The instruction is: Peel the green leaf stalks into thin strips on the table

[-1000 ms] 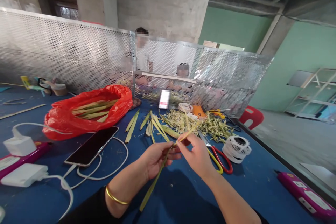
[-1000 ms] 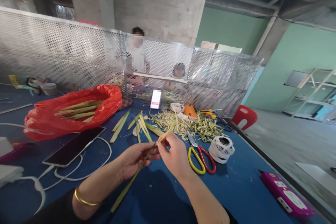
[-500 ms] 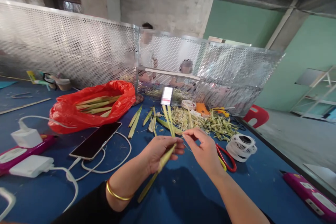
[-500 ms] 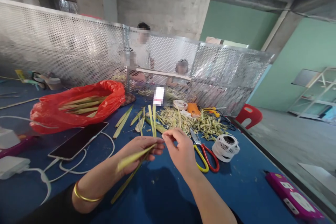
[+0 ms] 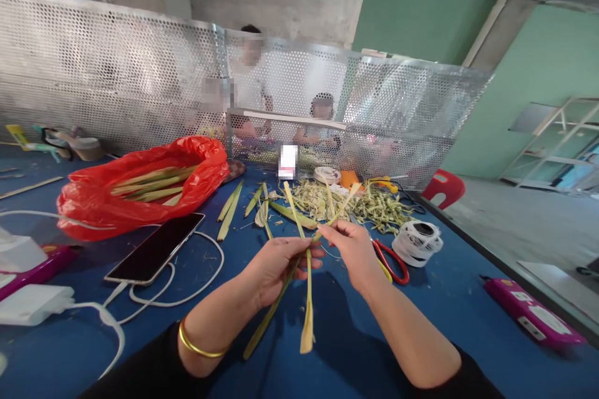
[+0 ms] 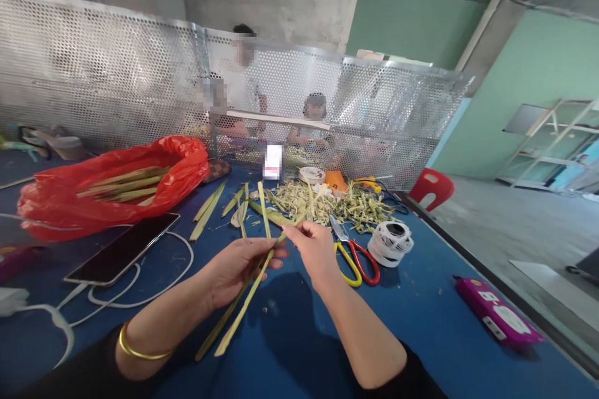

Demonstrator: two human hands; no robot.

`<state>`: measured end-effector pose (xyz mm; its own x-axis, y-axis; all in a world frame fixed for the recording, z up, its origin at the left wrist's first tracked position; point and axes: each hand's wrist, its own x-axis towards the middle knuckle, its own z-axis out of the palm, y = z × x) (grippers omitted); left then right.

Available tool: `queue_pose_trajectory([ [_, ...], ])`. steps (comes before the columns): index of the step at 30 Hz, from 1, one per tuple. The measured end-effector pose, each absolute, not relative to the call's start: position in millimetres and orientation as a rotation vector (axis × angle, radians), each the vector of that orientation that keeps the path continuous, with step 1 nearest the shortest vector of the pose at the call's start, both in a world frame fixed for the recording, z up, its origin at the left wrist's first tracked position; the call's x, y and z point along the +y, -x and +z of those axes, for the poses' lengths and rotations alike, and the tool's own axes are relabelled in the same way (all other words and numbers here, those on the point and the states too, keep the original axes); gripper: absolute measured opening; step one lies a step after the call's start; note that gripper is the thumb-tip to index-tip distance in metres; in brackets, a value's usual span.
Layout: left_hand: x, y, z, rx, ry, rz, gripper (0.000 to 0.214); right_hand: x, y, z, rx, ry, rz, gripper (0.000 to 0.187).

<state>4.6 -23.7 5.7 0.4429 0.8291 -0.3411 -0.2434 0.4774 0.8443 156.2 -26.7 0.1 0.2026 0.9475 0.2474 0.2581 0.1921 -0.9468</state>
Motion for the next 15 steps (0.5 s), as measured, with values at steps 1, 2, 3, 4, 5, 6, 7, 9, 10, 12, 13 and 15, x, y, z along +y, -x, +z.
queue_pose_trajectory([
  [1, -23, -4, 5, 0.849, -0.804, 0.794, 0.017, -25, -156, -2, -1.260, 1.302, 0.775, 0.032],
  [2, -22, -4, 3, 0.845, -0.806, 0.822, 0.017, -24, -156, -4, -1.226, 1.301, 0.810, 0.032],
  [3, -21, -4, 2, 0.843, -0.811, 0.844, 0.018, -22, -156, -6, -1.197, 1.306, 0.848, 0.032],
  [4, -20, -4, 0, 0.847, -0.815, 0.855, 0.019, -21, -156, -9, -1.179, 1.312, 0.881, 0.033],
  [5, -20, -4, -2, 0.855, -0.817, 0.852, 0.019, -19, -155, -11, -1.172, 1.317, 0.899, 0.033],
  [6, -19, -4, -3, 0.867, -0.814, 0.838, 0.019, -18, -155, -13, -1.183, 1.321, 0.896, 0.034],
  [7, -19, -4, -4, 0.879, -0.809, 0.816, 0.018, -16, -156, -15, -1.207, 1.326, 0.873, 0.036],
  [9, -18, -4, -6, 0.907, -0.802, 0.787, 0.015, -14, -157, -17, -1.279, 1.344, 0.787, 0.039],
  [10, -18, -4, -6, 0.920, -0.804, 0.790, 0.014, -14, -158, -17, -1.319, 1.360, 0.745, 0.039],
  [12, -17, -5, -5, 0.960, -0.811, 0.840, 0.012, -16, -161, -13, -1.389, 1.401, 0.722, 0.040],
  [13, -17, -5, -4, 0.983, -0.817, 0.876, 0.013, -18, -161, -11, -1.418, 1.418, 0.771, 0.042],
  [15, -17, -5, -2, 1.029, -0.841, 0.956, 0.014, -25, -159, -3, -1.485, 1.427, 1.004, 0.044],
])
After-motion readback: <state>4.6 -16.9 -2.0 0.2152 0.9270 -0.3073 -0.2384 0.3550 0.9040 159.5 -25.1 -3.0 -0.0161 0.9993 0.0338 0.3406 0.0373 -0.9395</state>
